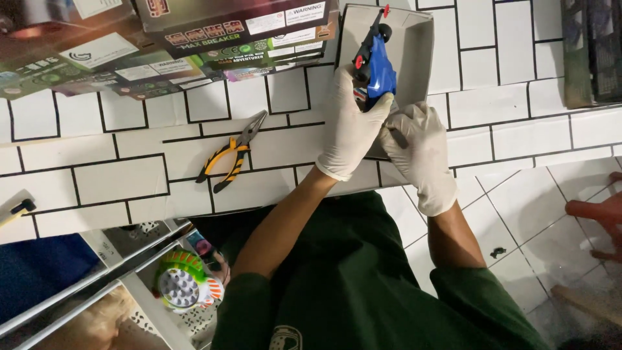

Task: Assembling a plastic toy car model by fitting components together and applying decorative stickers.

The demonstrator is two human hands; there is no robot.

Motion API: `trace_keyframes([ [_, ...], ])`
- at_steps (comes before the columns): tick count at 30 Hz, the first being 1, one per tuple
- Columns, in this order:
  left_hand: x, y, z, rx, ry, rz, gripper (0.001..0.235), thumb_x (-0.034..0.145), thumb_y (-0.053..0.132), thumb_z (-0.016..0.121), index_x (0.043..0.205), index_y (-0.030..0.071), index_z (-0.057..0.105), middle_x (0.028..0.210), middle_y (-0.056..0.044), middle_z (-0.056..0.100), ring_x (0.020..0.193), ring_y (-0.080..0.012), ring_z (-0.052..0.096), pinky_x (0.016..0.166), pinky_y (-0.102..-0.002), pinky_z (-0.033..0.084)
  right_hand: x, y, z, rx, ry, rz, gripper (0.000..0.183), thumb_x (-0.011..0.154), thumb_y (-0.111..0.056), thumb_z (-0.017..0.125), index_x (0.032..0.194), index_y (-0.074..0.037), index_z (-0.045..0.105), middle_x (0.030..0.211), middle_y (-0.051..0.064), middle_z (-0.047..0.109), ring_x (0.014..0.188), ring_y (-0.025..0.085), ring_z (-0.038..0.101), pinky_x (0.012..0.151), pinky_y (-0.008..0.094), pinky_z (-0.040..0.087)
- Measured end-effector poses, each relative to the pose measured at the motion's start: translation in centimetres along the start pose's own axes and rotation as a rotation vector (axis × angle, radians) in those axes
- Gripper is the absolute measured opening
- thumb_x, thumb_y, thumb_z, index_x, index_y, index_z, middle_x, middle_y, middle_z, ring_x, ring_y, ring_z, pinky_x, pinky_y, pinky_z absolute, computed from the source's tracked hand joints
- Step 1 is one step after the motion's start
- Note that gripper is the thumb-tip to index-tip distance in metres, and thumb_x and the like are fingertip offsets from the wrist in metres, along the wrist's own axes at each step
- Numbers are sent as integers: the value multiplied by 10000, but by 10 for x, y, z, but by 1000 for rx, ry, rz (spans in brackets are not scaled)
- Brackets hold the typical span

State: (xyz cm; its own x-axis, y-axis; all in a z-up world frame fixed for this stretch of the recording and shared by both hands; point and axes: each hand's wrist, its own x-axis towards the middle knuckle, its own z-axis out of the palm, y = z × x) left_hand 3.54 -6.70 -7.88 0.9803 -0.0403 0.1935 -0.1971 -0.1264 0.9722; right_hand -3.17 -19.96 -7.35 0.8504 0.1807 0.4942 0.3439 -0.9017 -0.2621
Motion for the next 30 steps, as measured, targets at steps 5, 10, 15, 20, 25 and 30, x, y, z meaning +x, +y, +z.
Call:
trace_keyframes([
  [5,-1,2,1,14,-30,-7,409,817,173,783,1112,113,505,990,-76,666,794,-228,666,756,-339,570,-8,6,5,88,-41,24,162,880,84,655,846,-70,619,890,66,648,846,252,590,762,365,521],
  [10,-1,3,1,-24,-45,-29,421,817,128,778,1146,108,516,1022,-58,617,822,-194,631,775,-305,564,0,-5,-6,214,0,20,136,936,76,671,889,-39,615,913,103,638,834,279,583,771,394,507],
  [15,-5,-9,10,-11,14,-17,503,799,144,826,1216,133,546,1067,-133,670,1042,-388,700,849,-427,591,-9,7,10,222,68,90,146,866,41,741,828,-75,660,818,122,623,800,392,633,647,438,537],
  [20,-6,-10,13,47,21,-4,535,783,197,842,1218,124,539,1106,-162,653,1093,-411,679,872,-432,586,-12,9,12,242,49,86,137,908,45,734,863,-44,640,870,148,632,813,409,638,667,459,535],
  [25,-4,-9,10,36,22,-10,518,792,176,828,1206,129,521,1075,-144,641,1064,-409,676,862,-431,571,-18,14,10,276,22,135,189,858,18,777,936,-110,662,918,87,646,874,364,662,720,448,541],
  [30,-1,3,4,21,11,15,474,801,131,789,1171,75,498,1047,-228,626,1051,-492,645,834,-486,549,-14,11,9,213,20,91,198,830,-41,839,928,-75,670,938,116,637,880,386,654,736,454,550],
])
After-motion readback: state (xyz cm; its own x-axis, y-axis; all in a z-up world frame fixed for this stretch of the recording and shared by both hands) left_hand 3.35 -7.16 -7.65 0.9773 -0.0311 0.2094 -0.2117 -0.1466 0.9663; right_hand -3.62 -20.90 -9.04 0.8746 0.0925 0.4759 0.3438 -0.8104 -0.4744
